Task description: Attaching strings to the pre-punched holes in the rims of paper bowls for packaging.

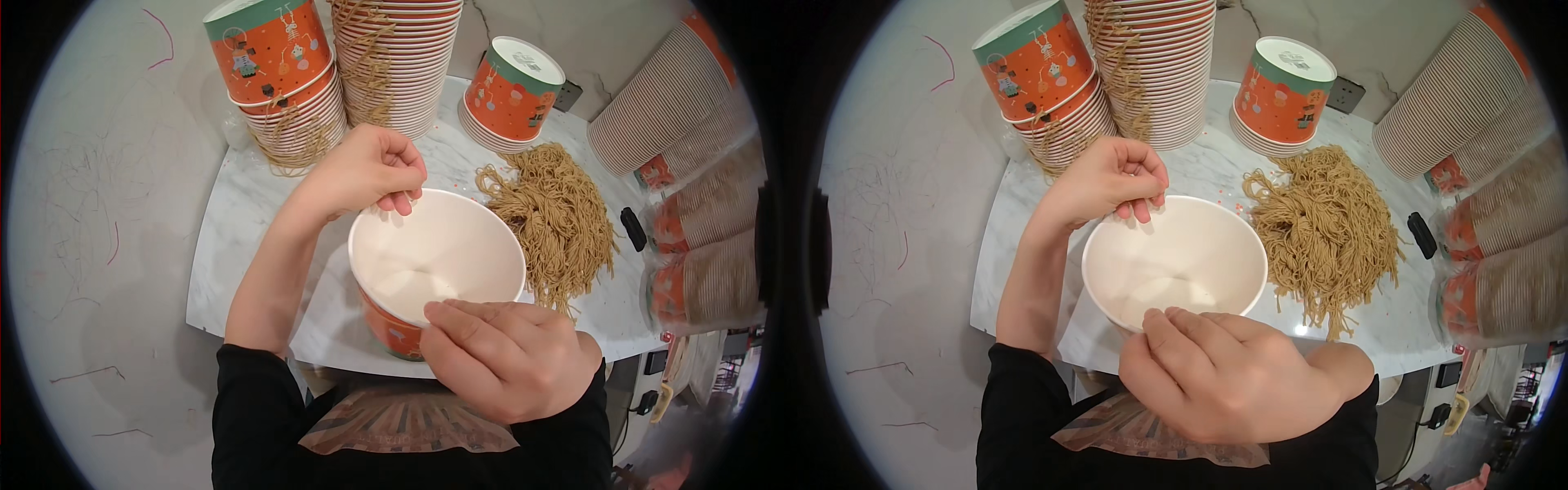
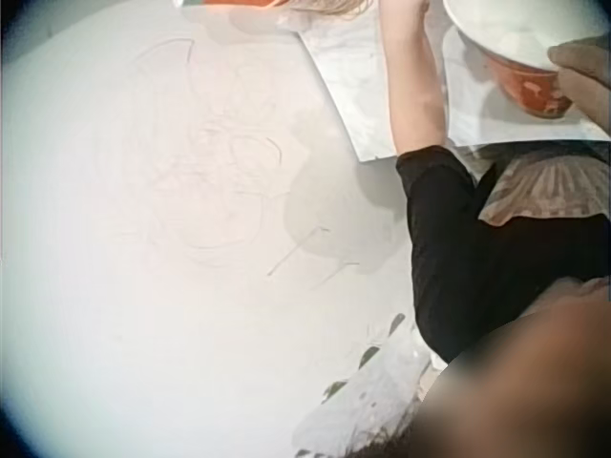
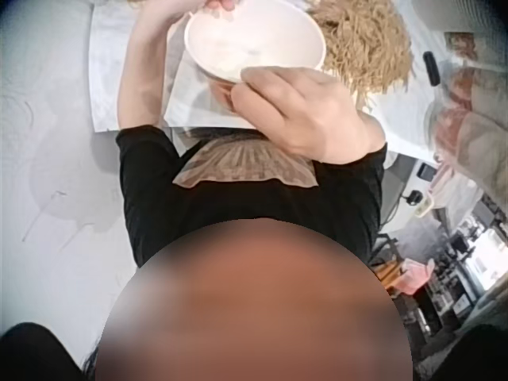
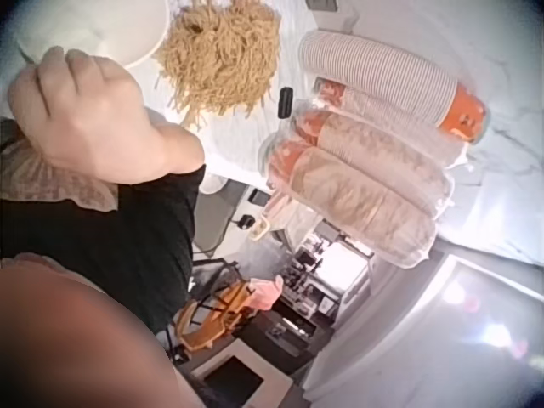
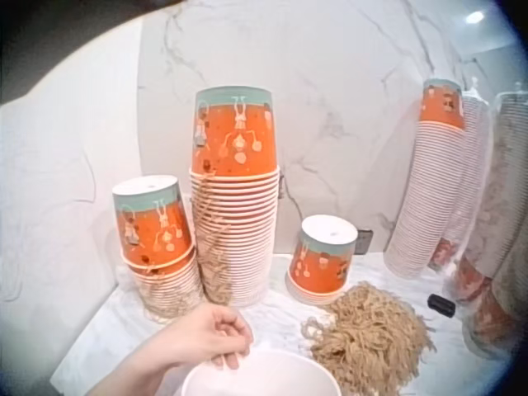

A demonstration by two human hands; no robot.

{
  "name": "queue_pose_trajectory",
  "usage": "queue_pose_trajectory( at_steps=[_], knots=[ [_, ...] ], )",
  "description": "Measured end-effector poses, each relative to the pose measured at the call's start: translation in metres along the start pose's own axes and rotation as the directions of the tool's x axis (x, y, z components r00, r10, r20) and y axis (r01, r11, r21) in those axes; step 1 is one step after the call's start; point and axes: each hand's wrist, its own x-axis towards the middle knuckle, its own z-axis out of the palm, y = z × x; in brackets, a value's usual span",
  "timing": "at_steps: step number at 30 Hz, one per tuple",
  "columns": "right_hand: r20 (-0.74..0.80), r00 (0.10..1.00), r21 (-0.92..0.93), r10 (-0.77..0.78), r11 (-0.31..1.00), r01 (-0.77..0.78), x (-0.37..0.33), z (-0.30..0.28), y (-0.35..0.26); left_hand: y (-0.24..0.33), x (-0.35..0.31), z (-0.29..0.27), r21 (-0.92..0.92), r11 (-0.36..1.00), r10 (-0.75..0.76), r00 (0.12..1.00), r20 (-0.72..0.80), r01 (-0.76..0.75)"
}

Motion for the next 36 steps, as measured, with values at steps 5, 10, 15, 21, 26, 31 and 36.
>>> queue_pose_trajectory(
  at_steps=[5,10,15,21,26,31,36],
  knots=[
    [-0.001,0.998,-0.111,-0.070,0.991,0.069,0.007,-0.002,0.007,-0.005,0.000,-0.003,-0.003,0.999,-0.032,0.999,0.026,0.032],
    [0.062,0.996,-0.111,-0.058,0.992,0.065,0.015,-0.007,0.022,-0.009,0.006,-0.003,0.008,1.000,-0.031,0.998,0.047,0.030],
    [0.041,0.998,-0.079,0.039,0.996,-0.035,0.017,-0.004,0.029,-0.010,0.004,-0.007,0.035,0.998,-0.052,0.998,0.044,0.050],
    [0.087,0.993,0.135,-0.084,0.988,0.072,0.014,-0.015,0.031,-0.007,0.001,0.000,0.087,0.995,-0.056,0.996,0.075,0.050],
    [0.067,0.993,0.241,-0.098,0.967,0.079,0.011,-0.009,0.027,0.000,-0.007,0.004,0.106,0.994,-0.047,0.996,0.069,0.040],
    [0.142,0.990,0.368,-0.005,0.929,-0.048,0.010,-0.022,0.027,0.005,-0.010,0.003,0.082,0.996,-0.027,0.997,0.069,0.022],
    [0.338,0.887,0.502,0.315,0.737,-0.453,0.015,-0.032,0.028,0.008,-0.010,-0.002,0.030,0.999,-0.039,0.998,0.051,0.038]
  ],
)
